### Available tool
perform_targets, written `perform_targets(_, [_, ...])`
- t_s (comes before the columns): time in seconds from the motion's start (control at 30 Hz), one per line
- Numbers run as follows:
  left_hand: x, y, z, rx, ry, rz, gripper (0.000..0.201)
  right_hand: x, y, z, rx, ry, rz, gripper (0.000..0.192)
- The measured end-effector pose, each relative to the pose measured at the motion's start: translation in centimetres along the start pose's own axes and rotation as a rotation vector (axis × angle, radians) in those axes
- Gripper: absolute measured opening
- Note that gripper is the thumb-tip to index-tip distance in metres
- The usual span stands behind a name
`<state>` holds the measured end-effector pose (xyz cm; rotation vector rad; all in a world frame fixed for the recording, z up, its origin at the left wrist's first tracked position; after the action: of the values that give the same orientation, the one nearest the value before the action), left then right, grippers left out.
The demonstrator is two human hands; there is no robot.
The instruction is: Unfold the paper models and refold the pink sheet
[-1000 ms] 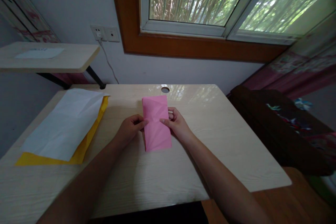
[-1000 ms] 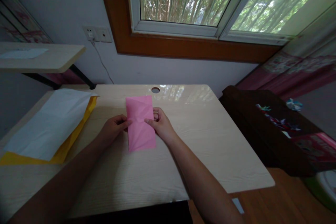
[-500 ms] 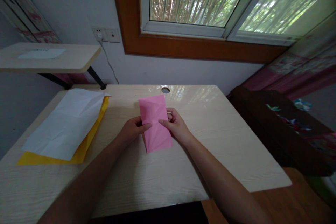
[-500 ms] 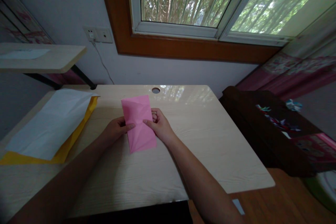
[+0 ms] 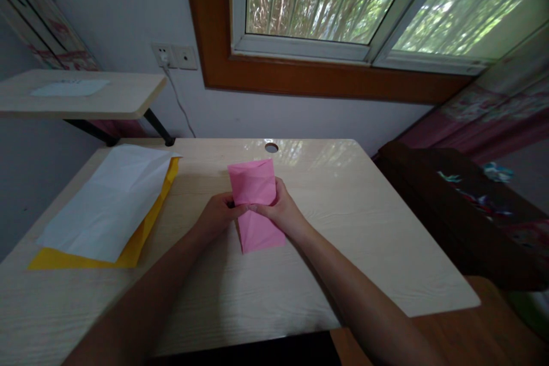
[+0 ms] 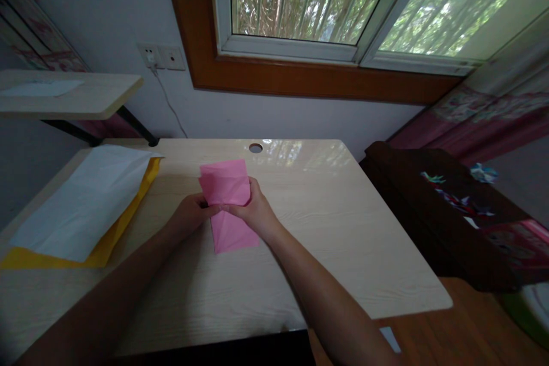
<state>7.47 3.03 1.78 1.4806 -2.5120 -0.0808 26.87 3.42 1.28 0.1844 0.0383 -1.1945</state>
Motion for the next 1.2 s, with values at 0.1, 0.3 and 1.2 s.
perform_targets(0.1, [0.1, -0.1, -0.4, -0.001, 0.012, -0.004, 0.031, -0.1, 0.1, -0.3, -0.015, -0.015, 0.004, 0.067])
perform_targets(0.3, [0.2, -0.1, -0.4, 0.075, 0.032, 0.013, 0.032, -0.2, 0.2, -0.4, -0.225, -0.071, 0.023, 0.047])
perform_targets(1.2, [0.2, 0.4, -0.3, 0.111, -0.042, 0.049, 0.027, -0.2, 1.0, -1.1, -0.515, -0.053, -0.04, 0.037])
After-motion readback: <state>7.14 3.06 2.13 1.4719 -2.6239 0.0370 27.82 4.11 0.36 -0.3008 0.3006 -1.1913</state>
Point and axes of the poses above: each hand's wrist, its own x-axis away from the middle knuckle, its own y-axis out of the back of the hand, z = x × y, the point moved 2 cm from there along -x, towards the middle knuckle, and after that the axes turned 15 degrees about z, right-handed, at the moved point
